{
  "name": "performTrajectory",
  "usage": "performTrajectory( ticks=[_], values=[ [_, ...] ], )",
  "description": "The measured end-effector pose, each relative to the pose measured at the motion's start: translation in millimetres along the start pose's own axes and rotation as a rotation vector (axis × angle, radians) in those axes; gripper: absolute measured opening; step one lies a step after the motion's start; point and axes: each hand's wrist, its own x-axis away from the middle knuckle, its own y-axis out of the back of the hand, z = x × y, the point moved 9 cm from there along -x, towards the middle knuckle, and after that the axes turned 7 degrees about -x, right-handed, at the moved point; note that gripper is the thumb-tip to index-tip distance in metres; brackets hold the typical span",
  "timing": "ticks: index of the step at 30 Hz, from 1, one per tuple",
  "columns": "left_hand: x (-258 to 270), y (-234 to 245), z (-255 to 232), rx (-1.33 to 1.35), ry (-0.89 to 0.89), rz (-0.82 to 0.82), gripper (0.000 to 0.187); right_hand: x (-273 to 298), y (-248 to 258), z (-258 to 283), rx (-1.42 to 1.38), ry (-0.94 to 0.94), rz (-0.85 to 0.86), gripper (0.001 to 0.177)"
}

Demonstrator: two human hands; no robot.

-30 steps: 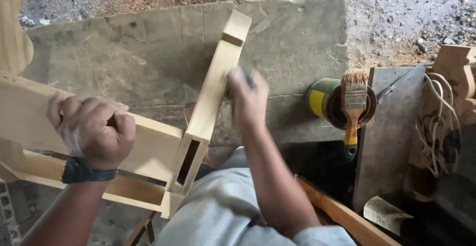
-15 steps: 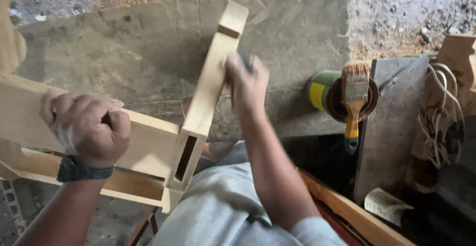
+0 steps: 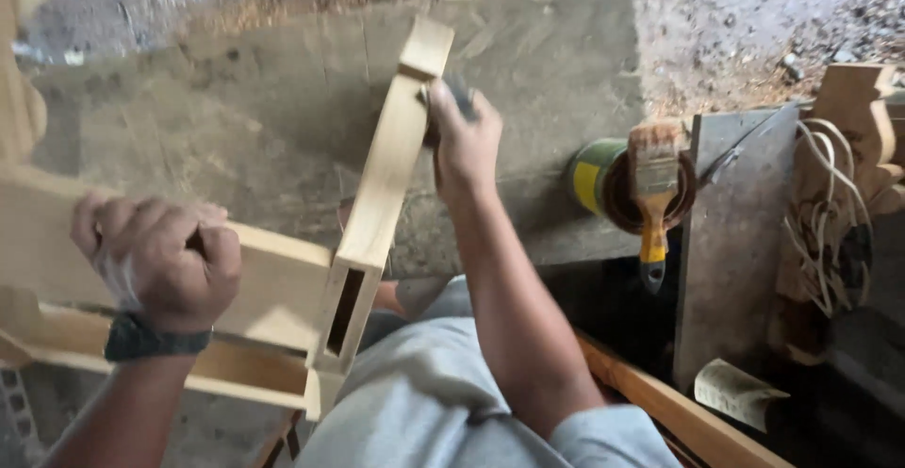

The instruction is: The person sands the edges and surfaces of a wooden chair frame using a sanding block. They hold the chair steady with one hand while moving the sanding block along the wood with the other, focusing on smoothing the joints and legs.

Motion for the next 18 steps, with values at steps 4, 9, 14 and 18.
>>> performTrajectory(
  ticks=[4,9,14,18],
  values=[
    [3,-3,5,-0.036,0.027,0.017,0.017,69,-14,19,0.223,-0.048,0.070,0.026],
    [3,-4,3,-0.006,0.004,0.011,0.015,2,3,-3,0.079,-0.107,-0.059,0.019],
    [4,-6,3,-0.031,0.008,0.008,0.020,58,3,4,0.051,-0.139,-0.015,0.018],
    [3,-4,3,-0.008,0.015,0.004,0.018,63,6,6,0.127,-0.076,-0.052,0.036]
  ],
)
